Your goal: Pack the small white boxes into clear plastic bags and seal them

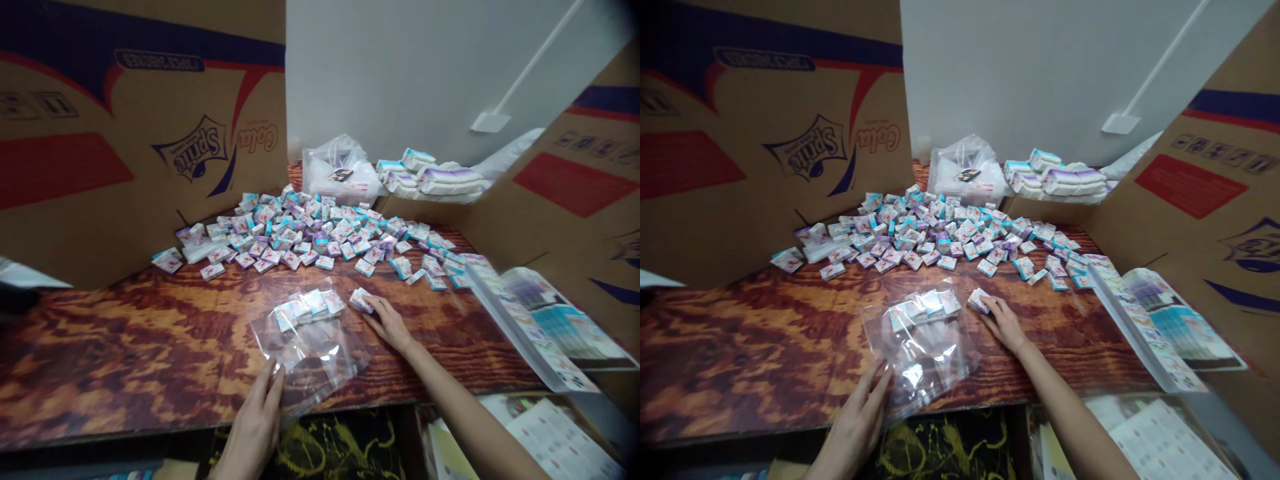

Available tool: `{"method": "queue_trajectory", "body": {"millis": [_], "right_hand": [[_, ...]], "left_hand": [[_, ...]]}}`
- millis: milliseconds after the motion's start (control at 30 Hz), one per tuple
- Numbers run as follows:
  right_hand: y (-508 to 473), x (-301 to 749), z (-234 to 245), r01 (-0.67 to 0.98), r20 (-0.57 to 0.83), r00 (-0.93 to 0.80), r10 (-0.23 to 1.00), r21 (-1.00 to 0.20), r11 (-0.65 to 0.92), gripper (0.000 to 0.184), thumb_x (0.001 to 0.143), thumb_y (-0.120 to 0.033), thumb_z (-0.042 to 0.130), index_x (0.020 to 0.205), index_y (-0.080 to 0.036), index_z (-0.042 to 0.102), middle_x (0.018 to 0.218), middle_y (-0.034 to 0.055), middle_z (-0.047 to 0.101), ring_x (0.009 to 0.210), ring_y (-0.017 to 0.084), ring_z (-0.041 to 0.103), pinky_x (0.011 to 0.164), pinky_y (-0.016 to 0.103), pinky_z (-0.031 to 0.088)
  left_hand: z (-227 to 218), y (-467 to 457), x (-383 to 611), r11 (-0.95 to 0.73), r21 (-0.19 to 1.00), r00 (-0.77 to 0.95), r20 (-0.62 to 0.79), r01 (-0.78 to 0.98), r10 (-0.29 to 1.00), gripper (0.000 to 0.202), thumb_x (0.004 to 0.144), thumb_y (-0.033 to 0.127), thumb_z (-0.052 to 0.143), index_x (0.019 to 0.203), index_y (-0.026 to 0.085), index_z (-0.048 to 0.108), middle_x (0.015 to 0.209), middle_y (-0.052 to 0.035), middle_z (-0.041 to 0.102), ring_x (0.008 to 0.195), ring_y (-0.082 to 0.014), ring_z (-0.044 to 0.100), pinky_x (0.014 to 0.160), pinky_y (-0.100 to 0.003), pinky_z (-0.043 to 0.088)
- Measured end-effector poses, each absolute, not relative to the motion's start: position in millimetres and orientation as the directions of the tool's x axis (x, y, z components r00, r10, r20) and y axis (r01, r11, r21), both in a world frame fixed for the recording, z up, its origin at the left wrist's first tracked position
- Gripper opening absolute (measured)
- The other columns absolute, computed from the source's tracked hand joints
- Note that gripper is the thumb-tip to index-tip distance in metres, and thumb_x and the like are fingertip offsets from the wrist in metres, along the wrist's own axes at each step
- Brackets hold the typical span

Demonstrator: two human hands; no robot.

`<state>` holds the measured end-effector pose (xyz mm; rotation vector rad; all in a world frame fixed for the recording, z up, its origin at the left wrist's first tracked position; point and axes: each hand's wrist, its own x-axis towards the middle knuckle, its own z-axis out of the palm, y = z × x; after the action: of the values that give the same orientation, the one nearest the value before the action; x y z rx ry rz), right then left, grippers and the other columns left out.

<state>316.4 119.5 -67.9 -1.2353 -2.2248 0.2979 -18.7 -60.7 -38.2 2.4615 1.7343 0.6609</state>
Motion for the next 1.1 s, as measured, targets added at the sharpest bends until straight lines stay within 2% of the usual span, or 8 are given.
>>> {"method": "queue_trajectory", "body": {"millis": [167, 300, 467, 600, 733, 833, 933, 1100], "right_hand": [[88, 306, -21, 0.697, 0.421, -0.279, 0.863, -0.529, 0.483, 0.046, 0.088, -0.029, 0.052, 0.132, -0.024, 0.042, 0.116, 0.0105, 0.052, 0.107, 0.023, 0.054, 0.093, 0.038, 0.045], [32, 282, 22, 0.541, 0.287, -0.530, 0.798, -0.610, 0.579, 0.045, 0.086, -0.024, 0.054, 0.130, -0.026, 0.045, 0.120, 0.0092, 0.051, 0.109, 0.019, 0.054, 0.091, 0.029, 0.046], [2, 234, 5, 0.428, 0.166, -0.743, 0.648, -0.626, 0.652, 0.047, 0.085, -0.018, 0.049, 0.131, -0.028, 0.047, 0.123, 0.0090, 0.050, 0.113, 0.019, 0.052, 0.094, 0.030, 0.046], [11, 218, -16, 0.456, 0.202, -0.726, 0.658, -0.575, 0.679, 0.051, 0.082, -0.013, 0.048, 0.131, -0.026, 0.047, 0.118, 0.0101, 0.051, 0.109, 0.021, 0.052, 0.092, 0.035, 0.047], [14, 218, -19, 0.489, 0.215, -0.704, 0.676, -0.544, 0.682, 0.049, 0.083, -0.014, 0.049, 0.130, -0.025, 0.047, 0.117, 0.0109, 0.050, 0.107, 0.021, 0.052, 0.091, 0.037, 0.048], [12, 216, -22, 0.482, 0.246, -0.719, 0.650, -0.498, 0.721, 0.049, 0.083, -0.012, 0.048, 0.130, -0.024, 0.047, 0.117, 0.0121, 0.048, 0.106, 0.022, 0.051, 0.090, 0.037, 0.048], [12, 205, -27, 0.452, 0.310, -0.745, 0.591, -0.417, 0.789, 0.053, 0.081, -0.006, 0.046, 0.131, -0.025, 0.048, 0.117, 0.0127, 0.048, 0.106, 0.022, 0.050, 0.087, 0.037, 0.049], [18, 176, -35, 0.450, 0.445, -0.676, 0.587, -0.383, 0.807, 0.055, 0.082, -0.004, 0.044, 0.131, -0.027, 0.048, 0.118, 0.0128, 0.048, 0.111, 0.024, 0.047, 0.090, 0.040, 0.048]], "left_hand": [[-29, -61, -13, -0.275, 0.333, 0.226, 0.178, 0.902, 0.958, 0.073, 0.082, -0.001, 0.029, 0.146, 0.018, 0.001, 0.146, -0.0177, 0.030, 0.130, -0.0233, 0.038, 0.098, -0.034, 0.044], [-24, -60, -11, -0.204, 0.412, 0.159, 0.143, 0.888, 0.977, 0.069, 0.084, 0.002, 0.030, 0.146, 0.018, 0.005, 0.148, -0.0169, 0.026, 0.130, -0.0222, 0.039, 0.097, -0.032, 0.045], [-17, -60, -11, -0.210, 0.472, 0.139, 0.180, 0.856, 0.974, 0.050, 0.085, 0.004, 0.033, 0.132, 0.019, 0.040, 0.146, -0.0163, 0.030, 0.116, -0.0208, 0.053, 0.089, -0.031, 0.050], [-15, -61, -11, -0.241, 0.347, 0.228, 0.078, 0.906, 0.971, 0.044, 0.080, -0.001, 0.035, 0.112, 0.020, 0.057, 0.150, -0.0157, 0.022, 0.095, -0.0192, 0.063, 0.072, -0.030, 0.055], [-13, -58, -7, -0.208, 0.158, 0.213, -0.019, 0.965, 0.977, 0.059, 0.077, -0.005, 0.032, 0.131, 0.016, 0.042, 0.150, -0.0198, 0.020, 0.104, -0.0253, 0.059, 0.069, -0.031, 0.055], [-13, -56, -4, -0.184, 0.109, 0.188, -0.020, 0.977, 0.982, 0.073, 0.075, -0.008, 0.028, 0.144, 0.013, 0.018, 0.148, -0.0219, 0.022, 0.108, -0.0256, 0.058, 0.068, -0.029, 0.055], [-15, -56, -4, -0.206, 0.202, 0.200, 0.049, 0.958, 0.979, 0.081, 0.075, -0.007, 0.029, 0.145, 0.014, -0.005, 0.148, -0.0226, 0.022, 0.115, -0.0249, 0.054, 0.078, -0.031, 0.054], [-20, -59, -2, -0.197, 0.361, 0.152, 0.151, 0.911, 0.977, 0.076, 0.081, -0.002, 0.029, 0.145, 0.018, -0.007, 0.149, -0.0199, 0.022, 0.124, -0.0237, 0.046, 0.089, -0.032, 0.049]]}}
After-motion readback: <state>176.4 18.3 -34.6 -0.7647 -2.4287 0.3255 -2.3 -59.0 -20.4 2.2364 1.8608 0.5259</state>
